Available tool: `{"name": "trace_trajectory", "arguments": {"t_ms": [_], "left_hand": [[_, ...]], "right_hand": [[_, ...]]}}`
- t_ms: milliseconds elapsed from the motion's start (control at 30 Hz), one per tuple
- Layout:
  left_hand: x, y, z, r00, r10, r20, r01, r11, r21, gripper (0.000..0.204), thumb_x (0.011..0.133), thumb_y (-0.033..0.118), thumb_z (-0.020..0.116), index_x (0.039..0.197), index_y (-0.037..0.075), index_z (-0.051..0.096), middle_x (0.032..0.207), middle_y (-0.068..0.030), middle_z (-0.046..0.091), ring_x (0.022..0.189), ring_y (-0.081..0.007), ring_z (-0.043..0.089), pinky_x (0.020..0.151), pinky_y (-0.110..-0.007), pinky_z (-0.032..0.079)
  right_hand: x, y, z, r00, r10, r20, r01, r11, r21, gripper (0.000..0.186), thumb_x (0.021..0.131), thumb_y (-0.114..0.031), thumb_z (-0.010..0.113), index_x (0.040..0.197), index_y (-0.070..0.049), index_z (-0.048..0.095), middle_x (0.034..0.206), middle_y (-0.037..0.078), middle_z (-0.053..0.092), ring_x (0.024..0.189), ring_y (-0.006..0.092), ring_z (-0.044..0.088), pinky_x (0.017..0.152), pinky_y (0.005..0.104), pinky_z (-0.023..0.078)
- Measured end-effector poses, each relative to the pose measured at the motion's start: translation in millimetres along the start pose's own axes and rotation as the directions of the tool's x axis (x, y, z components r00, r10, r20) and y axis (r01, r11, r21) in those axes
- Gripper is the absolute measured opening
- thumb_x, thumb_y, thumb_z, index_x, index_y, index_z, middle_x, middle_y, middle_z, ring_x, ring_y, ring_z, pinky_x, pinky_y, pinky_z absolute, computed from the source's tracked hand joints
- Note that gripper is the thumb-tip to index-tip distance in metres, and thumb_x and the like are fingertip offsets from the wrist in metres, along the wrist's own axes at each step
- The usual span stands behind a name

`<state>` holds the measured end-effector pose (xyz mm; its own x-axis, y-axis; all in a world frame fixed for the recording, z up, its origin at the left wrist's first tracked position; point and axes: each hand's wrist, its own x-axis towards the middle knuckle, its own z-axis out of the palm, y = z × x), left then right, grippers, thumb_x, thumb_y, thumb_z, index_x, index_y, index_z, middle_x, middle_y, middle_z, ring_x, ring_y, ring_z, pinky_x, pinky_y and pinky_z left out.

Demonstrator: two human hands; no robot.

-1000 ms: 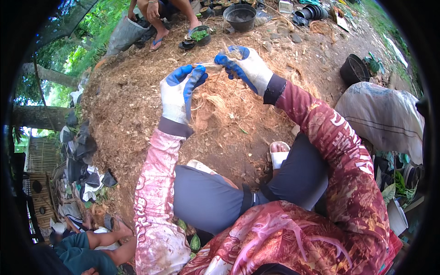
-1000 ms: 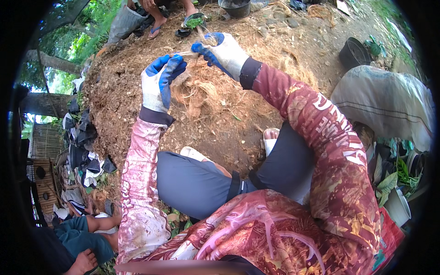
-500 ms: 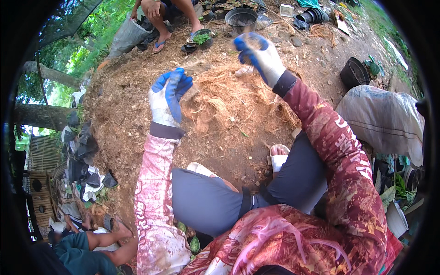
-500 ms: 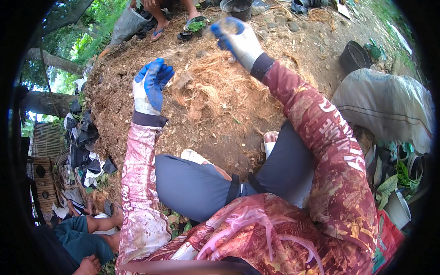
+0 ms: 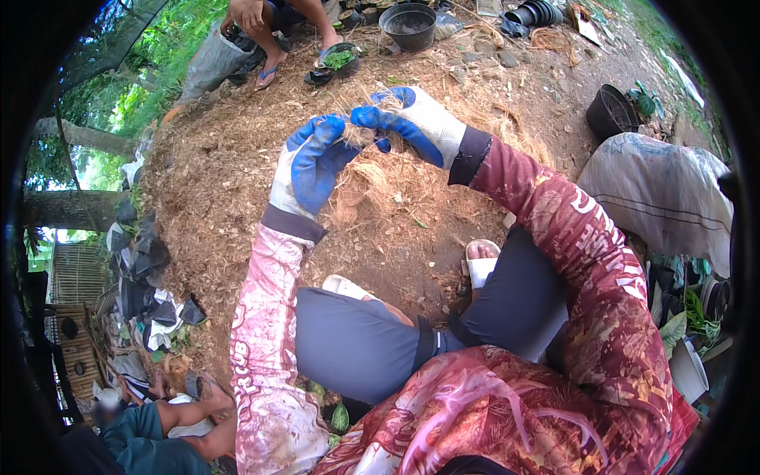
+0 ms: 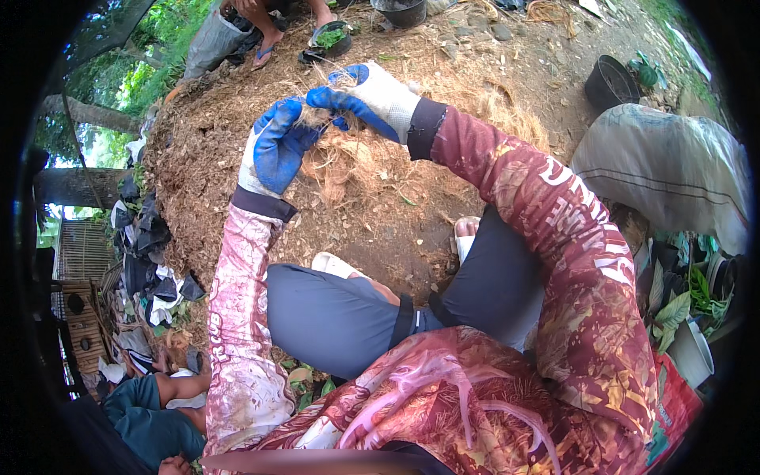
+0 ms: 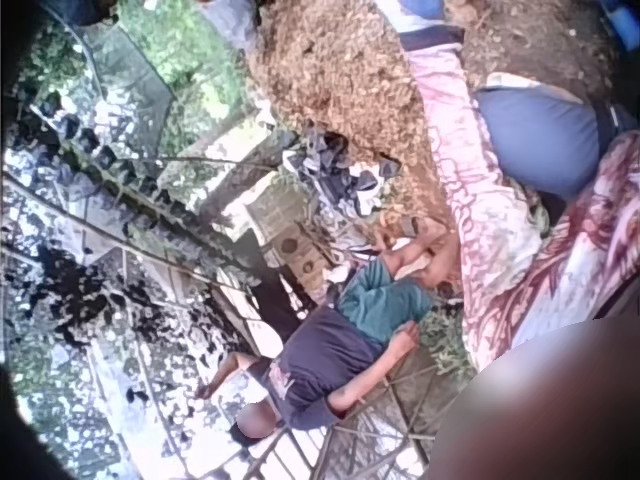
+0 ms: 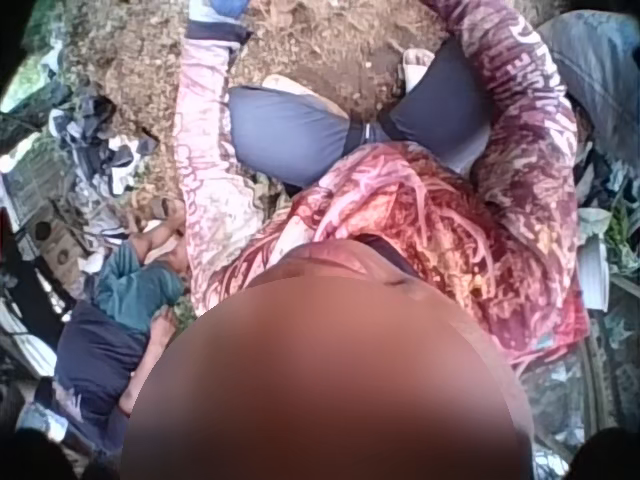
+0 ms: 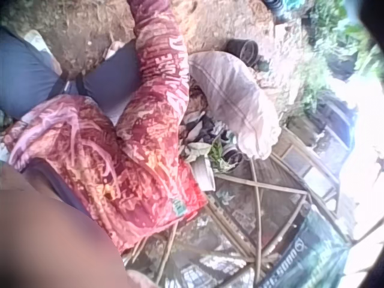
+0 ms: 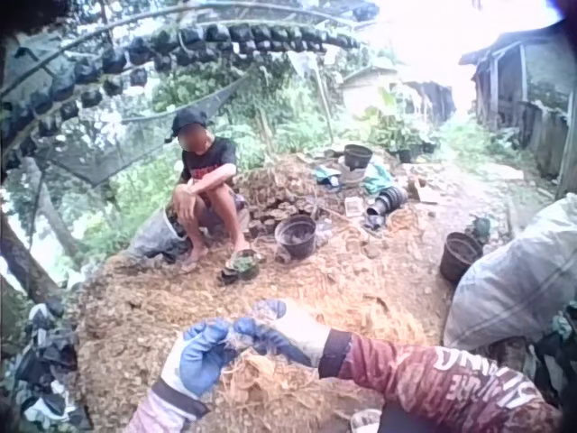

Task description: The person sits on the ground and repeatedly pulls apart coconut husk fibers by hand, separating strands and placing them into a pile. Another person is visible nearby tending to plants.

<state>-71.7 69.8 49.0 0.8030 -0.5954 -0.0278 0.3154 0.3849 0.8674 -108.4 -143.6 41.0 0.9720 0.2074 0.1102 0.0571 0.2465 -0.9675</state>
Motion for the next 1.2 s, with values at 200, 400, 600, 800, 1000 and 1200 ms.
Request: {"name": "trace_trajectory", "arguments": {"t_ms": [200,400,600,800,1000,1200], "left_hand": [[9.0,-6.1,-18.4,0.996,-0.008,0.091,0.023,0.986,-0.164,0.025,0.099,0.019,0.062,0.121,0.006,0.065,0.119,-0.0116,0.069,0.109,-0.0256,0.067,0.099,-0.050,0.055],[13.2,-5.3,-17.4,0.994,0.012,-0.107,-0.025,0.993,-0.118,0.032,0.098,0.022,0.064,0.125,0.005,0.063,0.117,-0.0109,0.069,0.105,-0.0226,0.067,0.097,-0.046,0.053],[9.5,-4.2,6.8,0.828,0.539,-0.153,-0.281,0.636,0.718,0.035,0.090,0.007,0.076,0.122,0.001,0.065,0.108,-0.0069,0.069,0.091,-0.0108,0.065,0.082,-0.025,0.053],[1.4,-4.3,16.8,0.959,0.280,-0.029,-0.205,0.765,0.610,0.031,0.091,0.005,0.074,0.119,-0.004,0.066,0.108,-0.0085,0.071,0.098,-0.0125,0.068,0.087,-0.026,0.055],[1.7,-1.3,21.1,0.975,0.212,-0.071,-0.138,0.819,0.557,0.032,0.091,0.012,0.075,0.118,-0.003,0.068,0.103,-0.0072,0.072,0.087,-0.0120,0.068,0.080,-0.027,0.058],[4.9,-4.5,13.2,0.971,0.105,-0.214,-0.014,0.921,0.390,0.026,0.095,0.021,0.068,0.116,0.005,0.070,0.099,-0.0033,0.072,0.080,-0.0121,0.067,0.074,-0.026,0.058]], "right_hand": [[-1.6,-6.8,1.1,0.995,-0.056,0.082,0.053,0.998,0.042,0.038,0.094,-0.043,0.070,0.100,-0.006,0.069,0.081,0.000,0.066,0.066,0.0072,0.059,0.058,0.0248,0.048],[-2.0,-10.8,8.5,0.999,0.037,-0.017,-0.039,0.992,-0.122,0.045,0.089,-0.045,0.076,0.106,-0.003,0.069,0.079,0.002,0.067,0.062,0.0081,0.058,0.056,0.0235,0.048],[0.1,-1.1,4.0,0.992,-0.076,-0.102,0.068,0.994,-0.082,0.037,0.095,-0.039,0.071,0.099,-0.003,0.068,0.076,0.002,0.064,0.064,0.0053,0.056,0.056,0.0229,0.047],[-2.8,-6.1,-10.2,0.999,0.015,0.048,-0.008,0.991,-0.134,0.035,0.096,-0.041,0.069,0.090,-0.006,0.068,0.070,0.000,0.061,0.062,0.0066,0.055,0.053,0.0226,0.043],[-0.3,-7.6,-8.0,0.999,-0.018,0.047,0.023,0.995,-0.099,0.037,0.096,-0.041,0.068,0.081,-0.006,0.065,0.066,0.000,0.058,0.055,0.0089,0.053,0.050,0.0244,0.041],[2.9,-2.5,-2.5,0.999,0.010,-0.036,-0.012,0.999,-0.046,0.035,0.096,-0.038,0.067,0.082,-0.006,0.064,0.064,0.002,0.058,0.052,0.0091,0.052,0.050,0.0255,0.042]]}}
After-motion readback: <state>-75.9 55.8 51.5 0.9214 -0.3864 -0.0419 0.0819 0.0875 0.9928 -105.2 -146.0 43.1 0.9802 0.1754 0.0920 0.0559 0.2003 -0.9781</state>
